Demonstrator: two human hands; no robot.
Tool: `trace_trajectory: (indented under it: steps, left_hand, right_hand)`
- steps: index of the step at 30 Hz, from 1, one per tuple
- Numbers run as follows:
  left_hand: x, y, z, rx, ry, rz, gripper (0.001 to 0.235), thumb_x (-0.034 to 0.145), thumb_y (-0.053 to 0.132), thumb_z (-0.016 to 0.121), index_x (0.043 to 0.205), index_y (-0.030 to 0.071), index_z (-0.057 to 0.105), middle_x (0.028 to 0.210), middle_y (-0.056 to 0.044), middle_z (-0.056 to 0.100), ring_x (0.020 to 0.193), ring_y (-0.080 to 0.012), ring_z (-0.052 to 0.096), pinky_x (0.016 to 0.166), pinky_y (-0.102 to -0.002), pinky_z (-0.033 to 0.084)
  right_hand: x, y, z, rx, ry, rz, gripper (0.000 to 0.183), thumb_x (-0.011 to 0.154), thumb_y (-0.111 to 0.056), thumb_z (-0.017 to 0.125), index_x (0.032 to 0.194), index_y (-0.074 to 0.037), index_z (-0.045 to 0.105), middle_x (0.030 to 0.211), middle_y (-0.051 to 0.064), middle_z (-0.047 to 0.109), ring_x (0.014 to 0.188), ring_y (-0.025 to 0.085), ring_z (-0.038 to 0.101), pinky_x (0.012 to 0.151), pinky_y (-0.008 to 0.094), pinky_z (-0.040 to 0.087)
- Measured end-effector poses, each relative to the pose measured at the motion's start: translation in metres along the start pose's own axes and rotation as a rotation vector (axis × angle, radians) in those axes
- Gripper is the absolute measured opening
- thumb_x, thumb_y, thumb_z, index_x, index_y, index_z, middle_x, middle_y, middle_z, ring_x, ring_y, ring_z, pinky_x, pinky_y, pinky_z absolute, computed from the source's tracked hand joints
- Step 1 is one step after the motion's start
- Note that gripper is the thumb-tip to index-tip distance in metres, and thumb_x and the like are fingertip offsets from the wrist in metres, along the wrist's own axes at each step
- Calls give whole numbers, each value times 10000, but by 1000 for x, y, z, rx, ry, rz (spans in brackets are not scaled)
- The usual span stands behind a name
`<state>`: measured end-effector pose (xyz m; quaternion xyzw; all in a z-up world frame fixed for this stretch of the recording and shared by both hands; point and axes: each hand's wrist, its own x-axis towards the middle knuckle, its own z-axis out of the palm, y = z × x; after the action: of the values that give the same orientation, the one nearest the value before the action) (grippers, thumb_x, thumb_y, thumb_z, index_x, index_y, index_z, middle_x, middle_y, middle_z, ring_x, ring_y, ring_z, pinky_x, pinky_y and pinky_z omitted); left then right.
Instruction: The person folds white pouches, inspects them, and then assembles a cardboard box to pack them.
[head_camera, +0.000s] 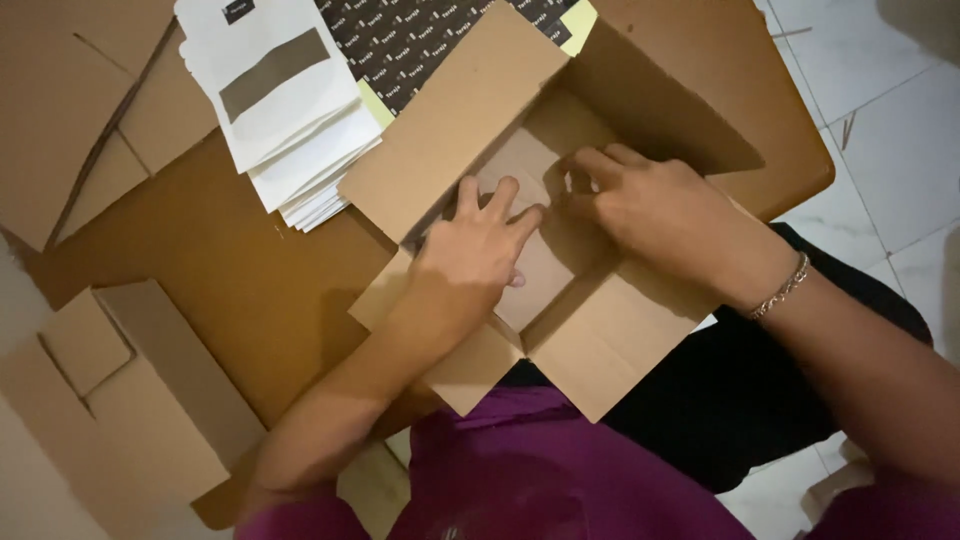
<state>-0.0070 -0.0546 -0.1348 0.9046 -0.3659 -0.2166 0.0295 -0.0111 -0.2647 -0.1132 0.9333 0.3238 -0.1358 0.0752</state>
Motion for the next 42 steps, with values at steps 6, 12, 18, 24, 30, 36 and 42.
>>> trace_trajectory:
  steps: [6,12,18,24,30,36,42]
  left_hand:
    - [-1,-2,5,-4,90,15,691,760,318,875,1360,148,580,1226,-98,459,1093,-331,524,605,-504,651]
    - [-6,0,10,123,241,37,730,675,384,915,1318,151,659,1197,-103,512,1055,-302,572,563,-436,650]
    - [-4,3,25,147,281,15,627,649,331,948,1200,142,715,1150,-90,546,1013,-288,591,525,-413,631]
    - [-4,3,24,150,303,8,662,638,333,949,1231,150,715,1159,-90,540,1020,-283,582,564,-405,641]
    - [-11,5,14,155,239,23,583,664,306,931,1155,81,709,1157,-107,579,958,-284,633,531,-374,635]
    - [-14,14,36,528,641,-162,158,905,217,749,800,182,636,855,28,558,702,-132,555,462,-205,428]
    - [-14,12,27,419,504,-55,151,775,99,820,813,90,674,910,-36,601,660,-144,602,432,-226,511]
  right_hand:
    - [2,0,2,-36,44,-5,257,966,-56,572,829,-172,757,1228,-13,628,1056,163,676,599,276,639]
    - [7,1,37,-106,136,26,189,891,-121,595,810,-152,762,1250,-21,607,1043,173,641,481,315,594]
    - [16,9,34,-49,124,10,222,977,-102,596,862,-166,775,1250,26,662,1125,229,704,604,326,631]
    - [10,7,-5,161,91,-49,261,929,-16,566,977,-125,798,1194,80,651,1052,321,710,711,440,651]
    - [14,-3,16,74,27,57,194,910,-29,599,889,-61,789,1358,135,621,1174,374,681,665,485,646]
    - [12,1,6,19,145,78,164,900,-89,638,840,-71,790,1204,53,627,961,307,703,583,423,644]
    - [8,16,20,408,57,75,367,949,97,435,1251,1,620,1237,256,535,1023,458,662,785,514,605]
